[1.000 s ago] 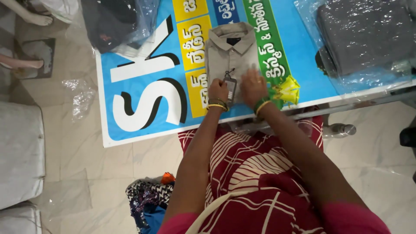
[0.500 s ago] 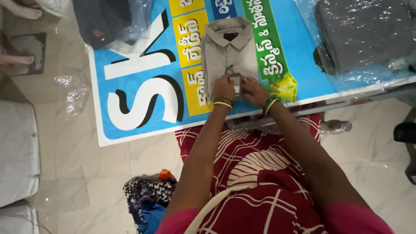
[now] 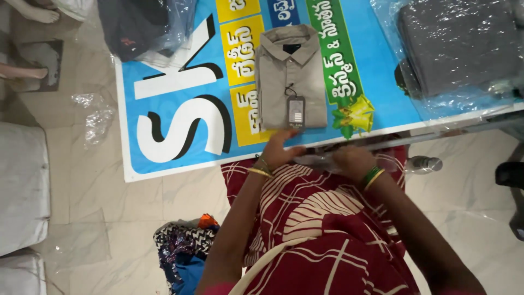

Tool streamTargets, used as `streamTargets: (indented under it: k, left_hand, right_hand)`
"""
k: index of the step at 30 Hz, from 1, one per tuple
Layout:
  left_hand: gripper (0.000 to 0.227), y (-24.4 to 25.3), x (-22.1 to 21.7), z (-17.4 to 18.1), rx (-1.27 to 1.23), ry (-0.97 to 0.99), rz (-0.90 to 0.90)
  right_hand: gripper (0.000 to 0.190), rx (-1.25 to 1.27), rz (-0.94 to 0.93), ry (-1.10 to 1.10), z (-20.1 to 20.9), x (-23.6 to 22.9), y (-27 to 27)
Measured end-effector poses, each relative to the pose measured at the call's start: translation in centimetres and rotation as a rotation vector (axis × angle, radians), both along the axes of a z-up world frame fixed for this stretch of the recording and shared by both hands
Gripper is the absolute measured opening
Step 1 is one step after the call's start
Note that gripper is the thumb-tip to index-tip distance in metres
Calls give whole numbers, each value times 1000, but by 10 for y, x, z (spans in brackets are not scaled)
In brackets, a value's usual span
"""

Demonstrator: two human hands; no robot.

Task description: Folding and packing various clothing items into plastic bags on a branded table

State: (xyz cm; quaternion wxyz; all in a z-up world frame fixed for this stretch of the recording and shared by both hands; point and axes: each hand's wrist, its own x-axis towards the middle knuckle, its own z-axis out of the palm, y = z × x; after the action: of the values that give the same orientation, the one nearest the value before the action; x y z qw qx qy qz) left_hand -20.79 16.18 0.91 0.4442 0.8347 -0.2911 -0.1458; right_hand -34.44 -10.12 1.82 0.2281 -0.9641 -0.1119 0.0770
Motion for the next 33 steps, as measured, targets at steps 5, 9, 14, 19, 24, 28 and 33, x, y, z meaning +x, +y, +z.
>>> streamTargets:
  k: [5,9,14,19,24,28,33]
  left_hand:
    - [80,1,-13,46,40,-91,-202]
    - [53,-13,-7,11,-97,32,-85]
    - [19,-37,9,-4,-351,188,169]
    - [12,-31,24,71,-522,332,330]
    - [21,17,79,130,-733,117,661]
    - [8,59,143,91,-969,165,820]
    - [28,63,118,84,-702,-589,891]
  right_hand:
    - [13,-57,92,-185,15,19,-32]
    - [12,51,-35,-104,54,44,-33]
    - [18,74,-35,-305,96,67,-37]
    - [37,139,-231,-139,128,55,-63]
    - [73,439,-610,-717,125,9,-78]
    - [80,796,-707,-578,92,8,-74]
    - [101,1117,-673,18,102,30,-17]
